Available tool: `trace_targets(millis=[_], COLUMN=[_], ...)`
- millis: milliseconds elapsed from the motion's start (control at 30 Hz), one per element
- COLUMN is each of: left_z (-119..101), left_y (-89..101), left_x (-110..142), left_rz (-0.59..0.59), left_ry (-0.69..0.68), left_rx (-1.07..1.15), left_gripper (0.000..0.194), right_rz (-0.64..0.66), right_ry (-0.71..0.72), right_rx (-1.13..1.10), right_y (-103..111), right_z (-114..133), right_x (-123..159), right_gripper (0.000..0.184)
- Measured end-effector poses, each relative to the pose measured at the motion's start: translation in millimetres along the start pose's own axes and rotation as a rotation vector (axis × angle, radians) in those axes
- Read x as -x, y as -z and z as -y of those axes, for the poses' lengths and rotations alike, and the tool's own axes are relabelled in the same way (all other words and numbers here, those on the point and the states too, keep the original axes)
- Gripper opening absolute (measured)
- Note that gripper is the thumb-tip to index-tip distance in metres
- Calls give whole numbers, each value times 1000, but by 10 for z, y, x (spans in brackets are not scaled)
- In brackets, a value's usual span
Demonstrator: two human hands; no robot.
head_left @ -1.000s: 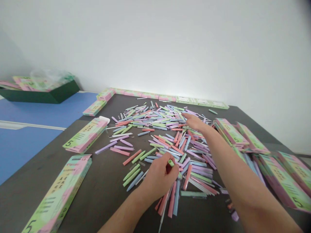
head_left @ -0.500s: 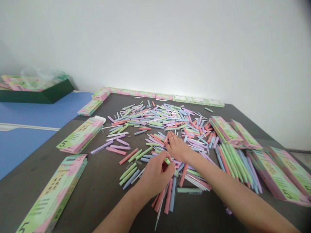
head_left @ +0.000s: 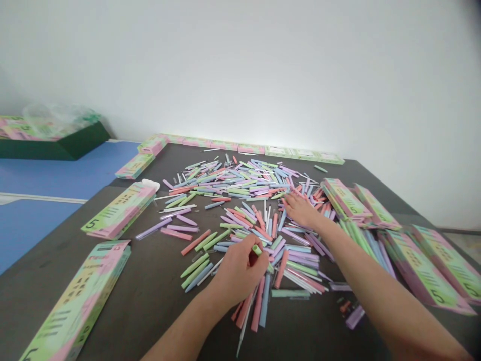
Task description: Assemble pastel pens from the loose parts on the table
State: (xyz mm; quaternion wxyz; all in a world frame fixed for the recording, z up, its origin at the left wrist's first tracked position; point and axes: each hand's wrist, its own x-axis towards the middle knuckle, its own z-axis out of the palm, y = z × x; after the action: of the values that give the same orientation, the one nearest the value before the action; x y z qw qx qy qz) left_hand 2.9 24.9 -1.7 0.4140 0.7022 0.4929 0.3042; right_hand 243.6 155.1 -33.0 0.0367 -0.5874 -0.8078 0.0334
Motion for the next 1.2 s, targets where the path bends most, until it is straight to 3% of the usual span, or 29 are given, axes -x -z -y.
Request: trace_targets(millis=[167,333,533,667,900,1033,1200], left_z=[-3,0,11,11,8,-2,16], left_y=[-4,-4,-23,-22,-16,-18,-23], left_x=[1,2,0,-5,-4,-9,-7], left_rz=[9,13,16,4,18,19,20], left_ry=[-4,-3,2,-3,-6,-4,-6], left_rx=[-10,-7,-3,-4,-25,-30,-19], left_gripper=[10,10,11,10,11,11,12], right_rz=[55,100,42,61,53,49,-45], right_ry=[-45,-7,24,-11,3,4,-165], right_rx=[41,46,56,78,82,73,99], right_y=[-137,-99,42,-25,-187,-32,182], right_z=[190,351,171,118,203,81,-144], right_x=[207,324,17,-167,77,29,-347], right_gripper=[56,58,53,53,50,38,43])
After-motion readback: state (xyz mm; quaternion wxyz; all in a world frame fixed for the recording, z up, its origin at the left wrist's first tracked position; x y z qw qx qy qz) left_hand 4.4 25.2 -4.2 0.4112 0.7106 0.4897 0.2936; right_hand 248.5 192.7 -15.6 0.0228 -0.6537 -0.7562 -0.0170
